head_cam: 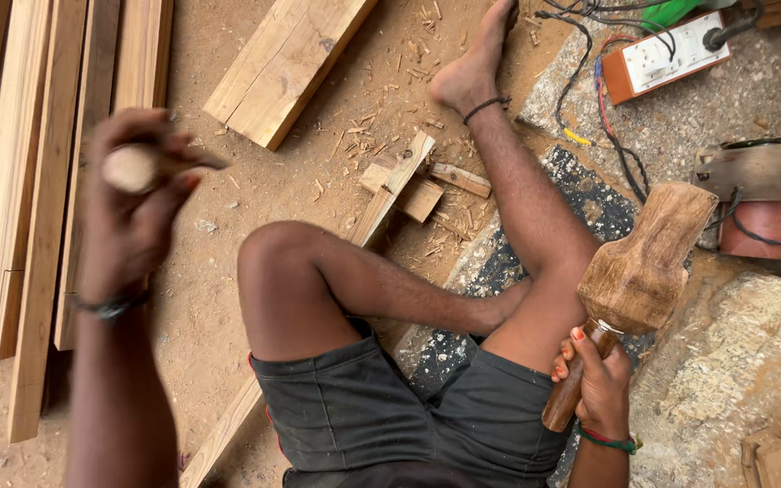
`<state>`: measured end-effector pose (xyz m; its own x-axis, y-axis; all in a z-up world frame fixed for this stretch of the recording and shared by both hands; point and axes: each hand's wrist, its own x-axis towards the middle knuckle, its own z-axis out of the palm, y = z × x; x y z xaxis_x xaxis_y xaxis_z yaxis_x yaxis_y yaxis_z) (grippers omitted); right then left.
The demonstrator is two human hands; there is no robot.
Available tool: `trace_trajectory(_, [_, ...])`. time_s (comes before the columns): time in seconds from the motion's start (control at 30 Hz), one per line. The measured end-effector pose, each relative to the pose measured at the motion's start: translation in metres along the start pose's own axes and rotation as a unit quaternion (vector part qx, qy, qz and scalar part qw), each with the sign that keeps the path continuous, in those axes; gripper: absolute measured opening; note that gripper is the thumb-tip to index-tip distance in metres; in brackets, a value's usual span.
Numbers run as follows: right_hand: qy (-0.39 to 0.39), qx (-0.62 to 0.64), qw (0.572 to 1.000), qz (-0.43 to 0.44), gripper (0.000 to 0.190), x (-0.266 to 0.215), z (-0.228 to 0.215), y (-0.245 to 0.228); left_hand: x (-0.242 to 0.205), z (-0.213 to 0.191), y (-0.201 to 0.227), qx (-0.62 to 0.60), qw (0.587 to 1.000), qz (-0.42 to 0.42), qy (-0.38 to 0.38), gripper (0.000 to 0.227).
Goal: The person sits on the ground and uses a wooden mallet and a chisel to carve a small cylindrical piece of wood. They repeatedly strike the chisel to shape the wood, occasionally adjusting the piece and clearing away wood shavings.
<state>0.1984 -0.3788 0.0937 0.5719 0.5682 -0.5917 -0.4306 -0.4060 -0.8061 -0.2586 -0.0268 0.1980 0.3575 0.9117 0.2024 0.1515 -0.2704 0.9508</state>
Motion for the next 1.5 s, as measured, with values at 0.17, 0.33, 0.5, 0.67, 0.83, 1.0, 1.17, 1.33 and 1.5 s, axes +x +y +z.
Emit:
trace_trajectory(0.17, [0.007,-0.01,1.0,0.006,0.018,0.002,-0.002,0.002,0.045,0.125,-0.031,0.19,0.973,0.037,-0.129,0.039])
trace_trajectory(0.33, [0.0,-0.01,1.0,0.011,0.019,0.004,-0.006,0.001,0.043,0.196,-0.092,0.109,0.988,0.031,-0.106,0.034])
trace_trajectory(0.5, [0.003,-0.007,1.0,0.013,0.021,0.001,-0.005,0.0,0.047,0.22,-0.12,0.029,0.993,-0.022,-0.112,0.027])
trace_trajectory(0.67, [0.019,-0.024,0.999,0.02,0.019,-0.002,-0.005,-0.004,0.075,0.225,-0.128,0.047,0.979,-0.013,-0.2,0.024])
trace_trajectory(0.83, [0.03,-0.024,0.999,0.024,0.018,-0.004,-0.002,-0.004,0.071,0.229,-0.138,-0.001,0.976,-0.078,-0.202,0.022])
trace_trajectory(1.0, [0.025,-0.02,0.999,0.03,0.018,-0.004,-0.004,-0.005,0.052,0.212,-0.146,-0.091,0.989,-0.078,-0.08,0.025])
trace_trajectory(1.17, [0.024,-0.021,0.999,0.021,0.019,-0.003,-0.004,-0.005,0.05,0.225,-0.154,-0.04,0.995,-0.035,-0.079,0.028])
trace_trajectory(1.33, [0.043,-0.041,0.998,0.018,0.018,0.002,0.0,-0.003,0.053,0.253,-0.141,-0.038,0.994,-0.008,-0.097,0.026])
trace_trajectory(1.5, [0.051,-0.047,0.997,0.027,0.018,-0.001,-0.003,-0.004,0.053,0.249,-0.135,-0.016,0.996,-0.006,-0.084,0.025])
